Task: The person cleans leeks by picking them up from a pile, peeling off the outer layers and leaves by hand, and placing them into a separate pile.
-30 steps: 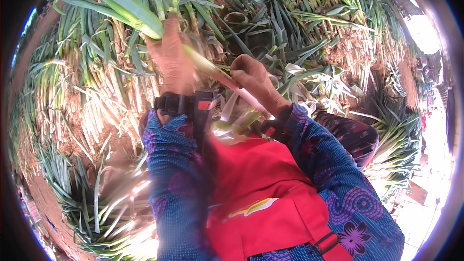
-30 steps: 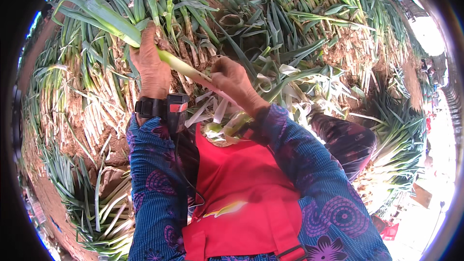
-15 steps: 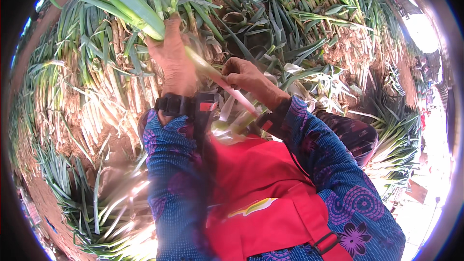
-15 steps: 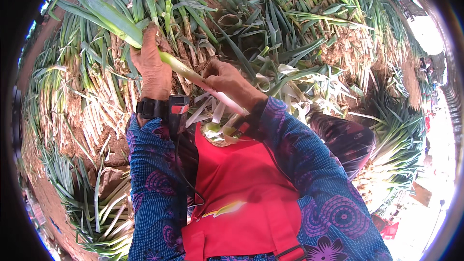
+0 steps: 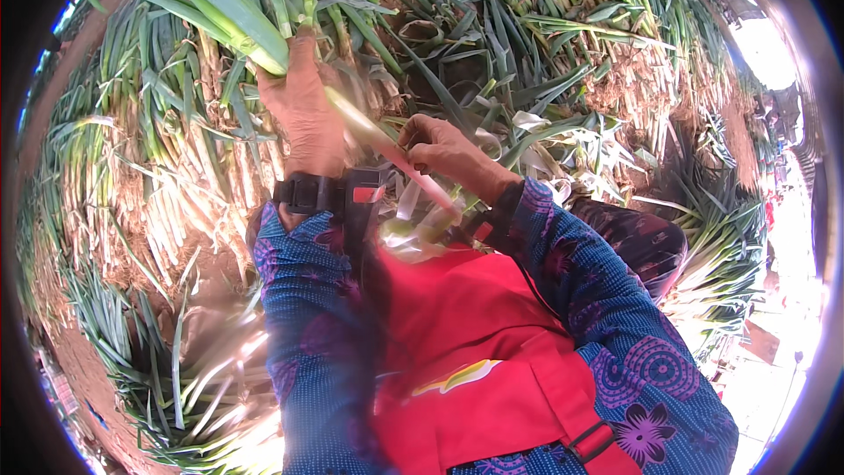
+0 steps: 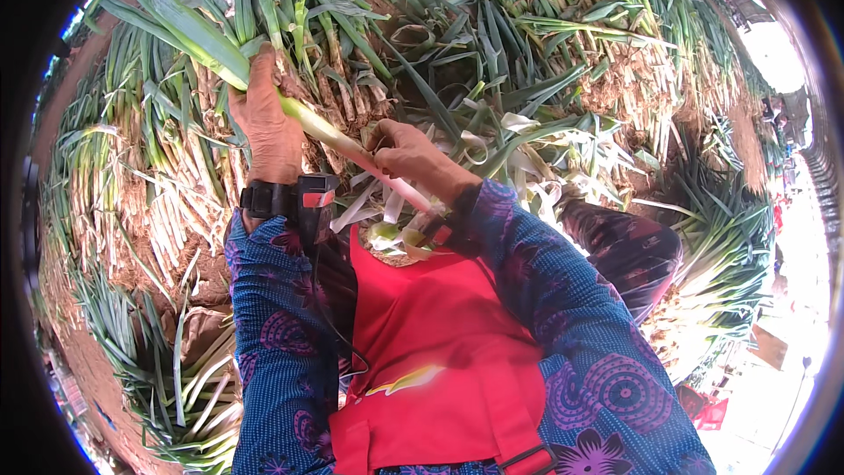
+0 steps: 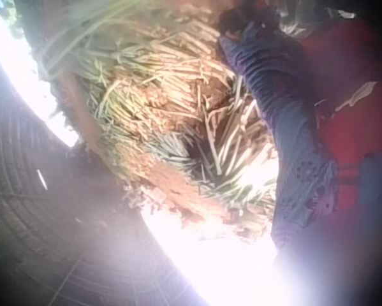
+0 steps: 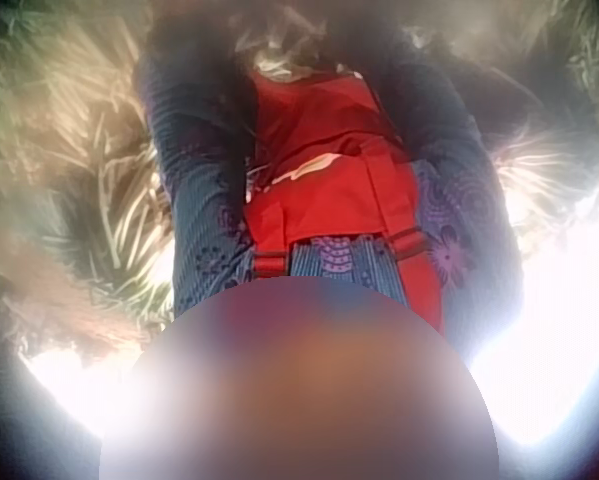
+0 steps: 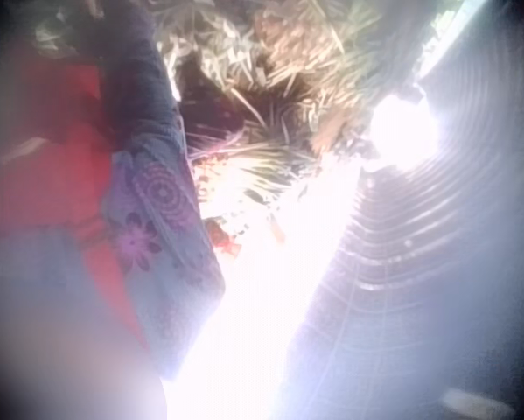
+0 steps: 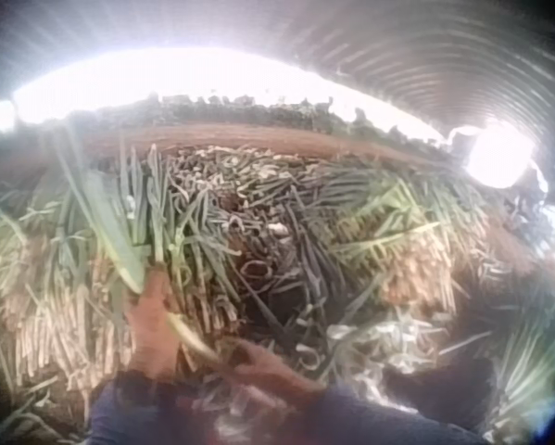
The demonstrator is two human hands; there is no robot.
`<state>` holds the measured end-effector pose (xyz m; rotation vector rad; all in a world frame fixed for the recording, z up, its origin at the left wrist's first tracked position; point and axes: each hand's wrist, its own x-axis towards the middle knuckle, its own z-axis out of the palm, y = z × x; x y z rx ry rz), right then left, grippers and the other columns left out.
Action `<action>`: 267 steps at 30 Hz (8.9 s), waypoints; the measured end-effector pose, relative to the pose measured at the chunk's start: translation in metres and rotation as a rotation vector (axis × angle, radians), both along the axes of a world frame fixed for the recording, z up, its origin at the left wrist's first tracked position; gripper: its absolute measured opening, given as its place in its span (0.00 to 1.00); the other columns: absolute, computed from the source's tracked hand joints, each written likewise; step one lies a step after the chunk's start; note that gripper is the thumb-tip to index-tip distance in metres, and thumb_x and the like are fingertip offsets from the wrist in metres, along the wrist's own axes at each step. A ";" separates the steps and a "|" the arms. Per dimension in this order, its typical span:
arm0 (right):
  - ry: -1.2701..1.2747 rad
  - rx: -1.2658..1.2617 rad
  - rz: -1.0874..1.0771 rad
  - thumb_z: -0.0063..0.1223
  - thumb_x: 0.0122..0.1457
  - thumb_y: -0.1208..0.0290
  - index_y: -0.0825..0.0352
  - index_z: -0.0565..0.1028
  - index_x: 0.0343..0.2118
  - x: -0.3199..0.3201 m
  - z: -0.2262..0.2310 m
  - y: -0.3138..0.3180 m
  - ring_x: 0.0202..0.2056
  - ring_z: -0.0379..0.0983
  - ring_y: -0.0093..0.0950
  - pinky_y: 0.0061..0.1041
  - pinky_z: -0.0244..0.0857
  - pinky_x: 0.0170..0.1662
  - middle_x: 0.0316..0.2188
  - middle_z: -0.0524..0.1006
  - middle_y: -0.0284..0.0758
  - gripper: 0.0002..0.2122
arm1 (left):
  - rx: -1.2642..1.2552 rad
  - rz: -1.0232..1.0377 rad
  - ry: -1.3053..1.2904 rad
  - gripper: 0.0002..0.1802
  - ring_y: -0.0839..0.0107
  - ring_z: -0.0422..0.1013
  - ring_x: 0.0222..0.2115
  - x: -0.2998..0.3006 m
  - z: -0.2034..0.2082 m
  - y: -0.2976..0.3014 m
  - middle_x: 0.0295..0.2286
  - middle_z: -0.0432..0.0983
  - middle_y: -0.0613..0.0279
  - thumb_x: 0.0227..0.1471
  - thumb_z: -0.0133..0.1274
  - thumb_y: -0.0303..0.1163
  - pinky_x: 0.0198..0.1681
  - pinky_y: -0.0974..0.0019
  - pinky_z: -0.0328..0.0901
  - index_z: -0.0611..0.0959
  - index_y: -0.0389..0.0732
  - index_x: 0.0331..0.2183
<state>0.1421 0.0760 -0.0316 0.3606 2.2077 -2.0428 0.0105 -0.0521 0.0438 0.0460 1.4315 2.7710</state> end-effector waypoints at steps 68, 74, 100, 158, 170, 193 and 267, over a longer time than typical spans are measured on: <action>-0.148 0.119 -0.099 0.57 0.55 0.67 0.67 0.74 0.39 0.106 -0.023 0.021 0.24 0.72 0.24 0.23 0.66 0.29 0.23 0.75 0.32 0.12 | 0.185 -0.104 -0.111 0.12 0.80 0.55 0.16 -0.041 0.004 -0.071 0.17 0.58 0.74 0.52 0.56 0.35 0.25 0.72 0.54 0.70 0.46 0.25; -0.172 -0.203 -0.076 0.51 0.58 0.65 0.69 0.73 0.42 0.142 0.028 0.033 0.21 0.61 0.14 0.15 0.51 0.22 0.22 0.68 0.26 0.14 | 0.181 -0.130 -0.205 0.14 0.78 0.56 0.17 -0.056 -0.021 -0.080 0.17 0.59 0.73 0.53 0.57 0.37 0.27 0.70 0.56 0.69 0.46 0.23; 0.303 -0.374 -0.179 0.47 0.60 0.58 0.71 0.73 0.30 0.296 0.166 0.128 0.11 0.57 0.18 0.19 0.54 0.17 0.13 0.66 0.32 0.16 | -0.156 0.143 -0.429 0.19 0.71 0.61 0.13 -0.058 -0.071 -0.021 0.17 0.64 0.66 0.44 0.65 0.42 0.16 0.64 0.61 0.73 0.43 0.28; -0.006 0.048 -0.224 0.50 0.59 0.63 0.71 0.72 0.46 0.130 0.052 0.006 0.34 0.70 0.22 0.21 0.64 0.36 0.33 0.75 0.35 0.17 | -0.147 0.027 0.386 0.14 0.83 0.63 0.23 0.061 -0.026 0.007 0.22 0.65 0.74 0.43 0.56 0.12 0.30 0.79 0.63 0.72 0.41 0.29; -0.117 -0.209 -0.285 0.49 0.58 0.63 0.68 0.71 0.41 0.123 0.049 0.013 0.20 0.59 0.15 0.16 0.54 0.21 0.23 0.67 0.26 0.14 | -0.034 -0.474 0.373 0.19 0.78 0.67 0.34 0.120 -0.017 -0.010 0.30 0.67 0.67 0.43 0.52 0.08 0.39 0.74 0.68 0.71 0.41 0.34; -0.007 -0.773 -0.099 0.45 0.60 0.54 0.67 0.70 0.45 0.143 0.037 0.033 0.16 0.61 0.18 0.17 0.56 0.18 0.20 0.68 0.28 0.20 | -0.460 -0.811 -0.140 0.21 0.74 0.73 0.30 0.116 -0.002 0.024 0.33 0.75 0.66 0.52 0.56 0.51 0.29 0.69 0.70 0.75 0.44 0.38; 0.089 -1.055 -0.142 0.45 0.62 0.59 0.67 0.68 0.50 0.117 0.030 0.009 0.42 0.71 0.31 0.30 0.64 0.48 0.41 0.74 0.36 0.19 | 0.312 -0.612 -0.362 0.24 0.74 0.58 0.18 0.112 -0.015 0.029 0.18 0.58 0.72 0.50 0.55 0.57 0.21 0.68 0.56 0.74 0.44 0.26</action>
